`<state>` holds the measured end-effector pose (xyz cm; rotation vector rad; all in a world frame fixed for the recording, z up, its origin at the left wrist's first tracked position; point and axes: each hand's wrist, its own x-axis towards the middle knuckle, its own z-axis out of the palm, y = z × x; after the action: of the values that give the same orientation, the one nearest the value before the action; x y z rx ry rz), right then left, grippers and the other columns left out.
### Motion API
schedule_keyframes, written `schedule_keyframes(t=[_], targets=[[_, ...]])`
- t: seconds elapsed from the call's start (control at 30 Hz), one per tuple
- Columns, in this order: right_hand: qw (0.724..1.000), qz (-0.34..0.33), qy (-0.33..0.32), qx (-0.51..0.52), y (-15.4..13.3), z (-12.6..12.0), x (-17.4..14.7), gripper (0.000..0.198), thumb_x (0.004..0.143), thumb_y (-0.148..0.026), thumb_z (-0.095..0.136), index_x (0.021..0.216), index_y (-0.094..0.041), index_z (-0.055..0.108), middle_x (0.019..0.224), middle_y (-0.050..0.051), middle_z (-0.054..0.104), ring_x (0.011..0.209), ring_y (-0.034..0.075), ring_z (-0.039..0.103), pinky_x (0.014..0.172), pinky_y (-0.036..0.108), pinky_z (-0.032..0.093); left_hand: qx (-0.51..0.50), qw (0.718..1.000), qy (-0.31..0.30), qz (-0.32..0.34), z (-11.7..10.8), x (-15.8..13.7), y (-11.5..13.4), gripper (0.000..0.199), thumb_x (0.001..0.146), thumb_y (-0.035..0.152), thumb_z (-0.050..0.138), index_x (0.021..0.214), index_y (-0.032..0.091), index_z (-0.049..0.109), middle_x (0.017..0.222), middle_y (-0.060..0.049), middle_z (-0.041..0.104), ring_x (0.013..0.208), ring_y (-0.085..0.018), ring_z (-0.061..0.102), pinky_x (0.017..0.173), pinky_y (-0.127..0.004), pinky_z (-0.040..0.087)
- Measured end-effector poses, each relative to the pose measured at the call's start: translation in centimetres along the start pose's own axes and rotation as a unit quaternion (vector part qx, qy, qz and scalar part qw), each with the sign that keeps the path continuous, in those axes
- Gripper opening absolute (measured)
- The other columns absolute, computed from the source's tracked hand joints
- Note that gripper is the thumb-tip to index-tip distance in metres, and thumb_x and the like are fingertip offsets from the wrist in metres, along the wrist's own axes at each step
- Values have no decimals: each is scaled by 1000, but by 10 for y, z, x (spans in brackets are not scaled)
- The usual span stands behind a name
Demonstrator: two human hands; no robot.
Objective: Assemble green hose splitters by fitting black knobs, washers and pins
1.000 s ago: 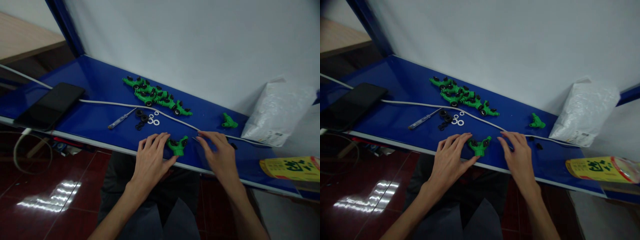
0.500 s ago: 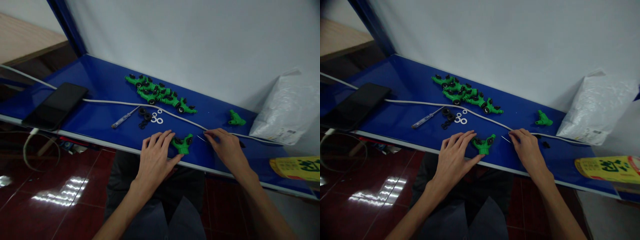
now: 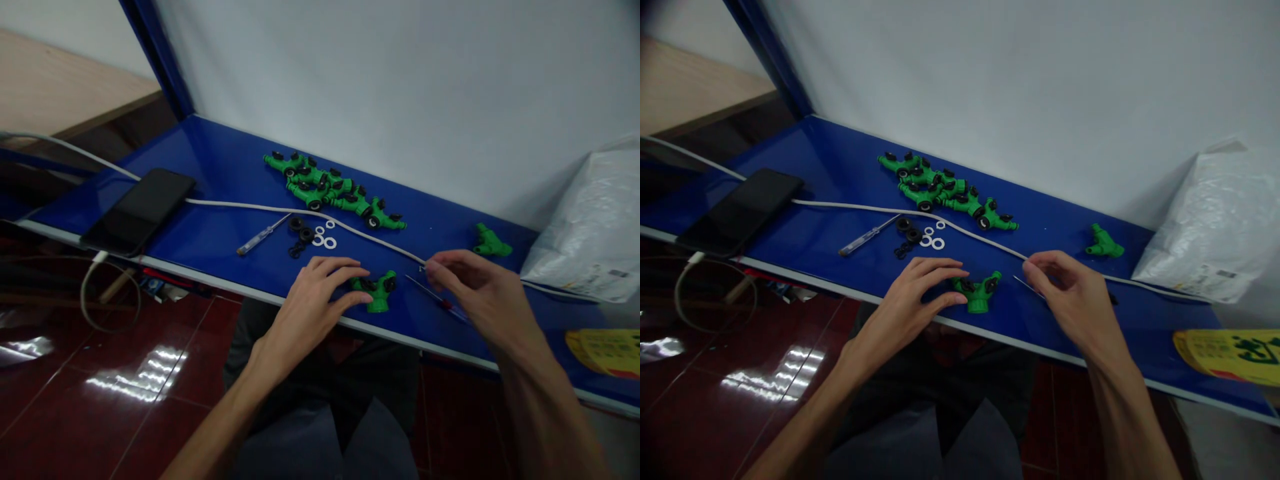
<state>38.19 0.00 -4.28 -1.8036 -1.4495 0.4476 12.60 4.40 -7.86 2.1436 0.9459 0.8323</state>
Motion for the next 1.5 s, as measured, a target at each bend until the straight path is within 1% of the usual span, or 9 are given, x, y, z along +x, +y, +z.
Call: schedule_keyframes(t=[0.2, 0.5, 0.67, 0.8, 0.9, 1.0, 1.2, 1.33, 1.5], targets=[[986, 10, -79, 150, -43, 38, -8, 26, 79, -45, 79, 81, -21, 73, 74, 1, 67, 67, 15, 59, 61, 28, 49, -7, 998, -36, 41, 1, 15, -7, 21, 96, 34, 66, 115, 28, 72, 122, -1, 73, 118, -20, 60, 105, -37, 47], [992, -87, -84, 42, -26, 54, -10, 13, 87, -37, 73, 84, -24, 74, 93, 4, 64, 93, 21, 60, 82, 38, 47, 13, 999, -28, 31, 6, 14, -12, 22, 95, 40, 66, 112, 28, 74, 115, -2, 76, 111, -21, 63, 98, -38, 49], [995, -100, -10, 23, -20, 62, -19, 9, 89, -33, 71, 89, -24, 72, 99, 4, 65, 101, 22, 61, 86, 39, 48, -32, 998, -21, 58, 12, 14, -18, 20, 100, 25, 59, 110, 27, 76, 115, 0, 78, 107, -18, 67, 98, -34, 52], [990, -105, 84, 31, -21, 63, -33, 5, 90, -29, 71, 91, -24, 70, 104, 5, 65, 104, 23, 62, 89, 40, 47, -14, 998, 15, 67, 14, 14, -24, 33, 98, 18, 61, 130, 23, 68, 128, -4, 73, 118, -19, 64, 103, -33, 52], [986, -91, 131, 36, -25, 60, -48, 3, 91, -27, 70, 90, -24, 69, 101, 4, 66, 101, 22, 63, 89, 39, 48, -12, 998, 39, 38, 3, 9, -27, 42, 98, 17, 61, 139, 24, 61, 136, -5, 67, 125, -18, 62, 107, -35, 51], [987, -65, 144, 40, -27, 56, -61, 4, 92, -26, 69, 89, -24, 69, 97, 4, 67, 96, 21, 64, 84, 36, 49, 7, 998, 59, -7, -17, 0, -25, 32, 100, 20, 60, 130, 26, 66, 130, -5, 68, 116, -19, 66, 102, -35, 54], [986, -41, 164, 6, -24, 50, -69, 6, 94, -27, 67, 93, -23, 70, 94, 4, 67, 88, 19, 64, 76, 33, 49, 98, 995, -25, 15, -16, -6, -14, 30, 89, 37, 75, 114, 21, 72, 107, -4, 70, 102, -21, 64, 93, -37, 55], [980, -95, 168, -43, -28, 52, -71, 3, 94, -21, 65, 94, -22, 69, 90, 2, 68, 84, 17, 64, 78, 32, 50, 117, 990, -51, 61, 2, 6, -13, 13, 95, 29, 67, 102, 22, 75, 100, -3, 70, 92, -20, 60, 83, -34, 55], [983, -123, 132, -32, -32, 56, -76, 8, 95, -14, 63, 96, -20, 68, 91, 2, 69, 86, 15, 65, 80, 30, 52, 144, 979, -104, 105, 2, 17, -14, 17, 102, 26, 54, 104, 19, 70, 102, -4, 66, 95, -20, 58, 83, -34, 53]])
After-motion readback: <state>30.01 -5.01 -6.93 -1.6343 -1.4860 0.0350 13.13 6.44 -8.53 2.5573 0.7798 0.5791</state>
